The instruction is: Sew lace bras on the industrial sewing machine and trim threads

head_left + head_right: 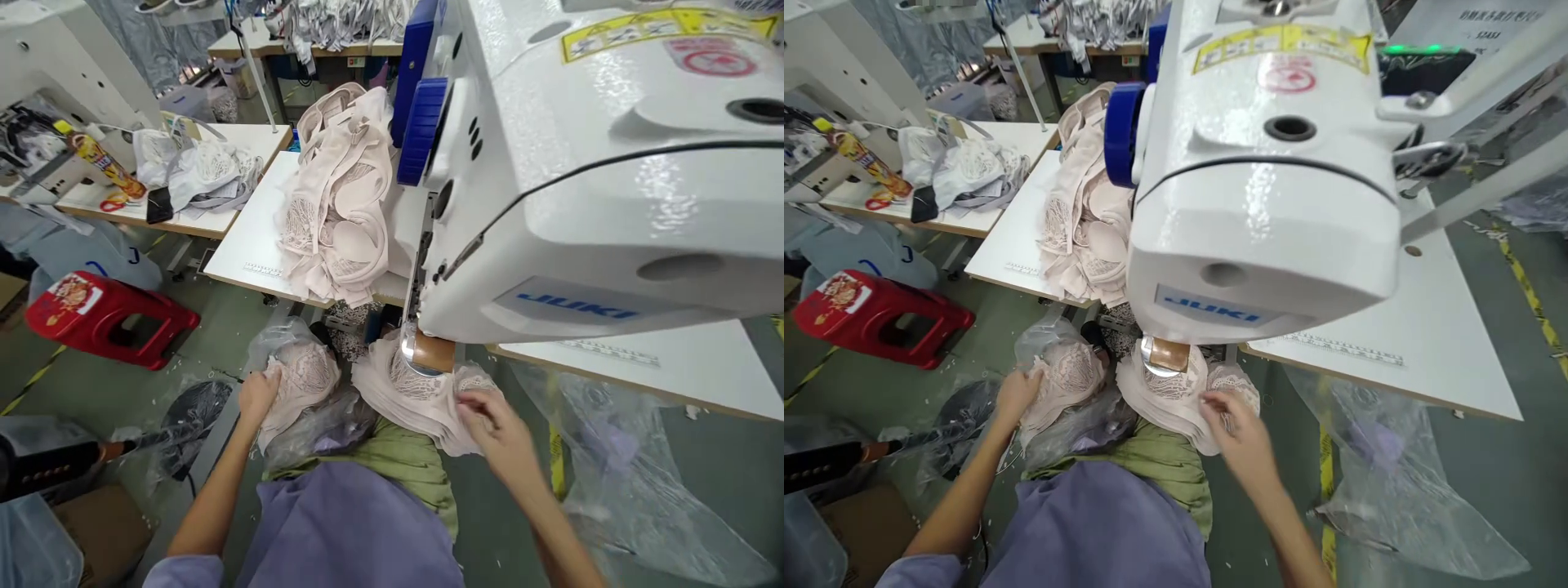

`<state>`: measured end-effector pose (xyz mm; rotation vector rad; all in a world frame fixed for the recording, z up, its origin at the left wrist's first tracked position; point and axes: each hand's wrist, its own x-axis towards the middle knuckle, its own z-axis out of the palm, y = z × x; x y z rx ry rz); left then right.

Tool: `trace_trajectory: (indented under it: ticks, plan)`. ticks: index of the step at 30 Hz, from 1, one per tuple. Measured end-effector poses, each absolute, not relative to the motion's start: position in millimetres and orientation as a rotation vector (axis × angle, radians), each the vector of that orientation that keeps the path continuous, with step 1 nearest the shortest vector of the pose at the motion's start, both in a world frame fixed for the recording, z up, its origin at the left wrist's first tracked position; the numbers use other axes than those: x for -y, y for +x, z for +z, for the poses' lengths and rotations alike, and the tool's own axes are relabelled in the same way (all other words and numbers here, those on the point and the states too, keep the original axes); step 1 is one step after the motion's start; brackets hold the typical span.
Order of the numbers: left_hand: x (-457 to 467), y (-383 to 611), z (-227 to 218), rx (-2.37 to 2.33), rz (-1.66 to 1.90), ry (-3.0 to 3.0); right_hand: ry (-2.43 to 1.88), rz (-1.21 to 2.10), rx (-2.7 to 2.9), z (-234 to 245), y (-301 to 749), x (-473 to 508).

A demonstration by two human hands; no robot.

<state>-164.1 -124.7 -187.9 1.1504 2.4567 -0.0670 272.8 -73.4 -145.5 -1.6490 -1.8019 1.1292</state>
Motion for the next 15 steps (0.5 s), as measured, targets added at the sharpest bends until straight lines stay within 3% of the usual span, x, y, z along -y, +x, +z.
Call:
trace_trajectory:
  ticks: [4, 9, 11, 15]
  plan:
    - [145, -171, -184, -2.385, -0.187, 1.092, -1.061, 1.535, 2.132, -141, 175, 75]
    - [173, -114, -138, -2.213, -0.068, 1.299, -0.772, 1.596, 2.413, -157, 91, 67]
    - [177, -95, -116, -2.044, 0.079, 1.407, -0.648, 1.678, 2.529, -154, 80, 70]
    - [161, -86, -98, -1.783, 0.695, 1.321, -0.591, 1.715, 2.403, -131, 108, 85]
